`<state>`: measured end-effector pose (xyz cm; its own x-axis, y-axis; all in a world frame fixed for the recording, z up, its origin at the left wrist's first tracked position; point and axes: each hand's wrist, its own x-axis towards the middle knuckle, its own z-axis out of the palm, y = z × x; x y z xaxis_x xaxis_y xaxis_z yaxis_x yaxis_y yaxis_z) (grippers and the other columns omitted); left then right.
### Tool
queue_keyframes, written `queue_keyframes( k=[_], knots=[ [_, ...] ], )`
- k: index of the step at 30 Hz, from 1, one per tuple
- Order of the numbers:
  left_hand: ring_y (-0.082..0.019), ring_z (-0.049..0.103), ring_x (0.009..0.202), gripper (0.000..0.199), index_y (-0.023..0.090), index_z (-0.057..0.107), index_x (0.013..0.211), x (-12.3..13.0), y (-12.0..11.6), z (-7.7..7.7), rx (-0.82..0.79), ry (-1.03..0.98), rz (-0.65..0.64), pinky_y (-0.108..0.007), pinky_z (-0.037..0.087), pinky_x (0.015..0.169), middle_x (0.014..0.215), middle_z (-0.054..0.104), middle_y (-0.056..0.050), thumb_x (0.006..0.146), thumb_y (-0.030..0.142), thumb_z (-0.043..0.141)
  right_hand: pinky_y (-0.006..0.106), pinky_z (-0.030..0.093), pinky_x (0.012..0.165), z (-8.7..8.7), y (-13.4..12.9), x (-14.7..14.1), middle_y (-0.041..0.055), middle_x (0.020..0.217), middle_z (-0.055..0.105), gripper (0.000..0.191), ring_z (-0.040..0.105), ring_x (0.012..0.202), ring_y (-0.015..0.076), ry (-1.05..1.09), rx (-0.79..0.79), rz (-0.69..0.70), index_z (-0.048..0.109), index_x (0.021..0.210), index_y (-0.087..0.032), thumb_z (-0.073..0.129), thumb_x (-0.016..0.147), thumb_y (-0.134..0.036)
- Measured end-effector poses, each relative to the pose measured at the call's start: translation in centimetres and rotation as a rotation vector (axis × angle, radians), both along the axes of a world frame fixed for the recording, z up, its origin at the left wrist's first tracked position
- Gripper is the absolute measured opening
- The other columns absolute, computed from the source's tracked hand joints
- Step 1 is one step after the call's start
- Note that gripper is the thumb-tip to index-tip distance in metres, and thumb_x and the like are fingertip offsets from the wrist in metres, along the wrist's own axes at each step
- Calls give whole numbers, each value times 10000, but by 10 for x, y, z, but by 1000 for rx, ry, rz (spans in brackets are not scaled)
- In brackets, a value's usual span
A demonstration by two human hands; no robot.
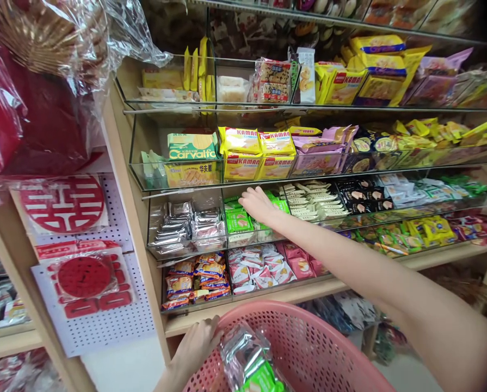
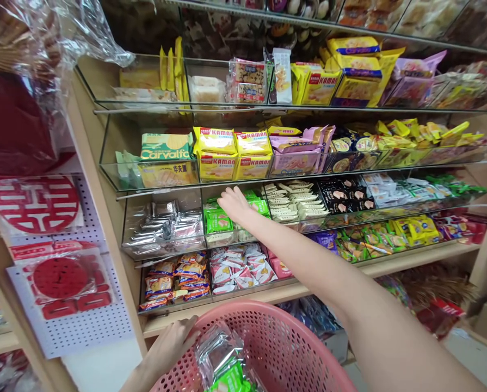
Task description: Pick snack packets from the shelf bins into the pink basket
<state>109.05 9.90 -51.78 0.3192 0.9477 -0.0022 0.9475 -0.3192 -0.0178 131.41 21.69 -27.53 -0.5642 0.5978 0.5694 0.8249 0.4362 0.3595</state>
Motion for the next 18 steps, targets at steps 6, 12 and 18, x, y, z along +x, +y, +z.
queue_keyframes(
  k=[6, 12, 18],
  knots=[
    [-272, 667, 850, 279, 170, 523, 1100, -4, 3, -9, 24, 25, -24, -320, 479, 684, 924, 689, -105, 953, 293, 321, 387, 333, 807, -8, 24, -16, 121, 909, 643, 210, 494, 960, 252, -119, 139, -76, 660, 882, -141, 470, 805, -89],
    [-272, 670, 838, 271, 171, 517, 1100, -4, 5, -11, 22, 22, -30, -320, 478, 676, 915, 690, -101, 954, 296, 326, 379, 330, 798, -11, 33, -18, 111, 894, 652, 153, 501, 960, 248, -136, 166, -81, 666, 874, -134, 536, 797, -111],
    [-268, 672, 818, 264, 172, 509, 1107, -4, 5, -12, 33, 12, -31, -316, 475, 652, 912, 688, -91, 953, 287, 329, 372, 331, 780, -14, 38, -20, 127, 900, 647, 178, 511, 959, 268, -135, 180, -56, 656, 894, -102, 666, 745, -198]
  ],
)
